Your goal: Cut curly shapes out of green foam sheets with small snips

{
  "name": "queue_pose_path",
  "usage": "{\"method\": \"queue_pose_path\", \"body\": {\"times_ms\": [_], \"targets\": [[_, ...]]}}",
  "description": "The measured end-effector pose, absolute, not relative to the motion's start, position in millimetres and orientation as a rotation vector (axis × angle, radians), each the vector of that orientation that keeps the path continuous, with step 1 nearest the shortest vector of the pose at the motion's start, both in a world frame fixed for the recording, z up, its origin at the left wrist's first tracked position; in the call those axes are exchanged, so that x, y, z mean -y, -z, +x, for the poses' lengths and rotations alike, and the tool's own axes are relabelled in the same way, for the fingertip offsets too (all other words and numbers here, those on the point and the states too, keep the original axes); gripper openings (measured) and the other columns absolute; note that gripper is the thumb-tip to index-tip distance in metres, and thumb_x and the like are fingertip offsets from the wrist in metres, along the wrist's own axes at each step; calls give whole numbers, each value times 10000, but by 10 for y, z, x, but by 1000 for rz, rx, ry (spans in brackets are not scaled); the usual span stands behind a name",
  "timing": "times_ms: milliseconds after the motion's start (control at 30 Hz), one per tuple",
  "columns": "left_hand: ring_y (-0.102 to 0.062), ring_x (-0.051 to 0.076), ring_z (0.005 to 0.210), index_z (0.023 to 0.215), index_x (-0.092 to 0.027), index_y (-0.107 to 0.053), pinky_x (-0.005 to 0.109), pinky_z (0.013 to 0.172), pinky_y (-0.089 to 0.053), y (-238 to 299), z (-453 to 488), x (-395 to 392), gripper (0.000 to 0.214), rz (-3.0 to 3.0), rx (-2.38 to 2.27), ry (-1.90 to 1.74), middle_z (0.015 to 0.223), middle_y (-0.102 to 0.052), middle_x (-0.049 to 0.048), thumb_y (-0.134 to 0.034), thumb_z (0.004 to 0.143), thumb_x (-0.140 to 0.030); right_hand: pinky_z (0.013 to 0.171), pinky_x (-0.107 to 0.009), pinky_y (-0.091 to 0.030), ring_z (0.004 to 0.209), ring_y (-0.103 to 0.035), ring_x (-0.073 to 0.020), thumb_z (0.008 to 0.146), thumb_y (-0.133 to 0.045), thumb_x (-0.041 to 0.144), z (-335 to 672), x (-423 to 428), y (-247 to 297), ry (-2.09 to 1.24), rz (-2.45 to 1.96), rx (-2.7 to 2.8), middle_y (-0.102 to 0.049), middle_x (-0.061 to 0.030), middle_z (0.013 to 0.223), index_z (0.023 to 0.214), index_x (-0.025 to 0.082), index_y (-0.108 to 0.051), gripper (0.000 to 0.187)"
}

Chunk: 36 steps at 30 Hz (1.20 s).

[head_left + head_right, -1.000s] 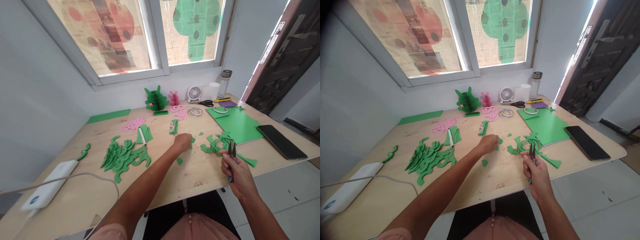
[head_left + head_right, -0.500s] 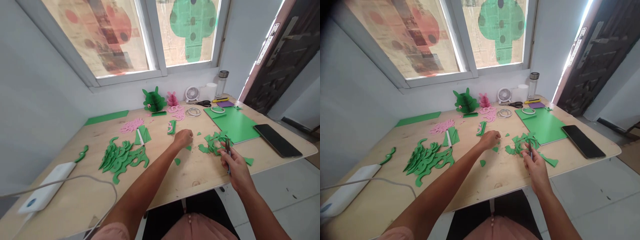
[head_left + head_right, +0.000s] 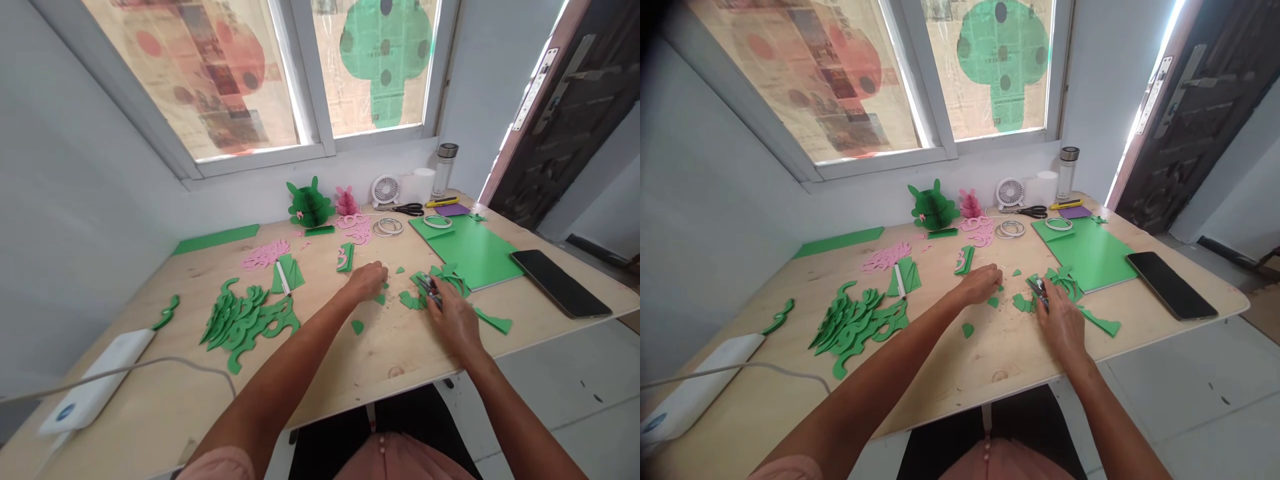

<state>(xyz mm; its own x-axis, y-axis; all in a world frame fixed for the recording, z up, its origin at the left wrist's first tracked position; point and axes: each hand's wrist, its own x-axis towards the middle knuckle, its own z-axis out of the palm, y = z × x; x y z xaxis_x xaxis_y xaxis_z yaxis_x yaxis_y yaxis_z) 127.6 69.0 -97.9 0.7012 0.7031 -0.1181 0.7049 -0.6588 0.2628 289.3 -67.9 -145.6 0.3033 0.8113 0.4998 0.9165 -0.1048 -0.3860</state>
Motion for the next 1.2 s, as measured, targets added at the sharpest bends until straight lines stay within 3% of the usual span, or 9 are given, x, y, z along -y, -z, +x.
{"method": "queue_pose_path", "body": {"times_ms": [433,633,767,867,1000,1200], "targets": [[-596,257,1032,1002,-209,-642,338,798,-462,1077,1843,-789,288,2438,-1347,-113,1127,-645,108,-529,751,-124,671,-370,-515,848,-643,-266,850,-473,265,2909,661,1479,242,-1815,1456,-678,-135,1015,1244,147,-545,417],[-616,231,968,918,-187,-678,305,785,-467,1040,1844,-697,207,2375,-1253,-179,996,-692,92,-563,753,-139,729,-386,-516,886,-633,-273,851,-481,277,2903,678,1433,294,-1726,1399,-667,-142,1037,1251,149,-532,423],[-632,147,872,993,-203,-669,225,744,-472,973,1870,-593,225,2343,-1068,-249,953,-704,18,-564,810,-281,778,-388,-506,910,-630,-268,860,-491,295,2903,713,1383,389,-1655,1320,-661,-148,1045,1245,147,-532,415],[-629,160,880,1052,-180,-648,241,746,-474,929,1690,-573,283,2346,-1052,-256,973,-696,40,-572,806,-299,779,-380,-507,888,-638,-258,866,-496,311,2906,730,1368,388,-1639,1289,-668,-139,1024,1233,153,-540,402],[-628,183,857,927,-187,-671,263,733,-465,892,1264,-578,195,2393,-1090,-154,906,-687,43,-582,753,-192,796,-390,-503,903,-638,-262,860,-498,319,2905,729,1372,348,-1636,1275,-668,-139,1036,1225,156,-547,403],[-621,184,839,818,-218,-668,243,677,-444,926,1053,-508,164,2442,-1052,16,887,-665,19,-635,667,-163,799,-408,-500,896,-635,-271,850,-497,324,2899,738,1377,290,-1670,1257,-669,-141,1028,1215,164,-560,404]]}}
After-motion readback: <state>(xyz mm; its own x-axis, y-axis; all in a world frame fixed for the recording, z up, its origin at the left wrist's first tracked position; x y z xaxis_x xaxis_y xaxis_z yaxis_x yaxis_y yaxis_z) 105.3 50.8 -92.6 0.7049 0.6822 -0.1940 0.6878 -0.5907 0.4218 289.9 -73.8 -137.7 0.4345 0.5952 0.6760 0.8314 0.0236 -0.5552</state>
